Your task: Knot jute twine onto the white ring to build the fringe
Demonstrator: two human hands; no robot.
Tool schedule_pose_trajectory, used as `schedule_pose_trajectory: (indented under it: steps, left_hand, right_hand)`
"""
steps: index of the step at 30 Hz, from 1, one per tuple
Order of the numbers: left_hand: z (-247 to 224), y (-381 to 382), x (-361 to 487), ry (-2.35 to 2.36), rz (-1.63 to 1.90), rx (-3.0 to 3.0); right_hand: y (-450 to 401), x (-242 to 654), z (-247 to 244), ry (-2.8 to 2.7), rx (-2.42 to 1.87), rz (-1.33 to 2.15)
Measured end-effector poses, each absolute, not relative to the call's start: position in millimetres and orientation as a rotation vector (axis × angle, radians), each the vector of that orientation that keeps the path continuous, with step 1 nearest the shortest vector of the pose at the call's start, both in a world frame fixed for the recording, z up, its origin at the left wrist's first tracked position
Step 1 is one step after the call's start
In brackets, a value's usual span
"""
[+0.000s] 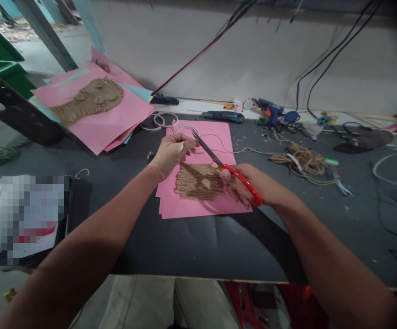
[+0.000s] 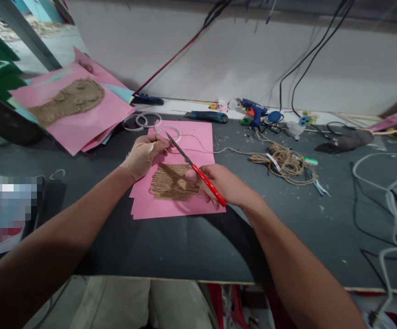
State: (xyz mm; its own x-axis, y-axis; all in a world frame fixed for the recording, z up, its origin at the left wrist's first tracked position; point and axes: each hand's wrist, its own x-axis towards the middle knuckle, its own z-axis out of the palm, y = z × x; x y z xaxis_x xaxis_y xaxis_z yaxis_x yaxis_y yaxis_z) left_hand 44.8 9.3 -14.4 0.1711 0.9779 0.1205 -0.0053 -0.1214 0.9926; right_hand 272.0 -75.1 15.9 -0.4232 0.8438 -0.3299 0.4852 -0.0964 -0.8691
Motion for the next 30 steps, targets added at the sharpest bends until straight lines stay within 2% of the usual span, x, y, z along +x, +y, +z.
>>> schedule_pose_trajectory:
  steps: [17,22,26,30]
  left_hand:
    - [-11,7,44,1.055,1.142,1.416]
    - [-14,9,43,1.124,1.155,1.4]
    - [-15,6,43,1.214,1.116,1.651]
    - [-15,3,45,1.2,1.068,1.754]
  right_hand:
    - [-77,264,19,-1.797,-1.524,1.447]
    - [-70,263,12,-1.709,-1.581,1.201]
    - [-62,269,3,-1.583,-1.677,1.034]
    - [-53,278,-5,-1.776,-1.741,0.683]
